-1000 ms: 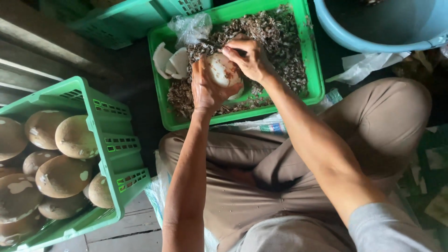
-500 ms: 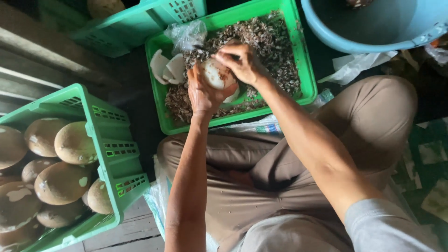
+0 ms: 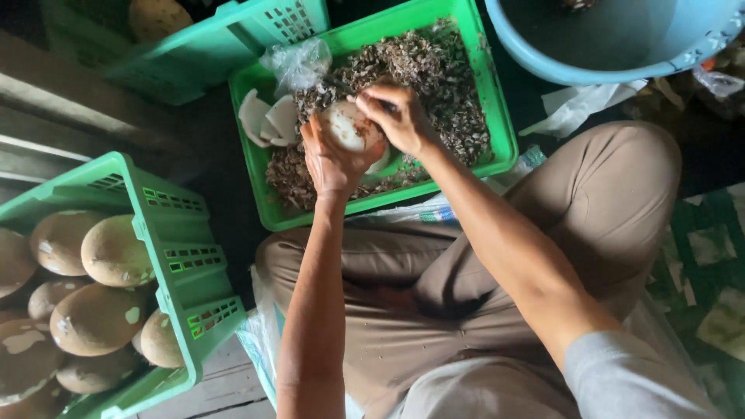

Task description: A person uses a small knife to peel the outer husk off a coconut while sitting on the floor surrounded by crates of coconuts.

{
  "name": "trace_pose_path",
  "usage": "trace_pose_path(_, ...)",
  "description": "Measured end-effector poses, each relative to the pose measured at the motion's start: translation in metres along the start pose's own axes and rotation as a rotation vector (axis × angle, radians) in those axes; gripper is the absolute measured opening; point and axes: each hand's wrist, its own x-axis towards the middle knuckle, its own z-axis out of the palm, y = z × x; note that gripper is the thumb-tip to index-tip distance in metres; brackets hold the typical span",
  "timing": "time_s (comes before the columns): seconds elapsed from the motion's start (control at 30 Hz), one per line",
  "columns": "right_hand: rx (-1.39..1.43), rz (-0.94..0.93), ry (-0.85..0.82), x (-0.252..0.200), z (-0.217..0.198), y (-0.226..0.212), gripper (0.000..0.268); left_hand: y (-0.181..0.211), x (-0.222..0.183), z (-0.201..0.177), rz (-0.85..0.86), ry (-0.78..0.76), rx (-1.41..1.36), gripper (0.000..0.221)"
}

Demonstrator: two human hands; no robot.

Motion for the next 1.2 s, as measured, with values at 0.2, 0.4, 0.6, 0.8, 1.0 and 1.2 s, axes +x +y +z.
trace_pose_path(0.2,-0.025,-0.047,-0.041,0.007,0.003,0.029,0.011,-0.011,-0.008,0.014,-0.131,-0.037,0.044,0.126)
trace_pose_path(0.4,-0.088,-0.146,-0.063,-0.005,0.0,0.006,0.013,-0.009,-0.01,0.0,-0.223,-0.157,0.058,0.129)
trace_pose_path(0.6,-0.254,-0.346,-0.125,0.019,-0.003,-0.001,0.018,-0.008,-0.007,0.01,-0.119,-0.06,0.049,0.107)
trace_pose_path(0.8,-0.264,-0.402,-0.132,0.005,0.009,-0.012,0.019,-0.002,-0.012,-0.002,-0.084,-0.043,0.07,0.088)
trace_pose_path(1.0,-0.194,-0.368,-0.019,-0.006,0.004,-0.028,0.007,-0.008,-0.017,0.01,-0.142,-0.025,0.019,0.075)
trace_pose_path(1.2,-0.165,-0.308,0.034,-0.014,0.008,-0.025,0.012,-0.002,-0.02,0.007,-0.123,-0.026,-0.011,0.097)
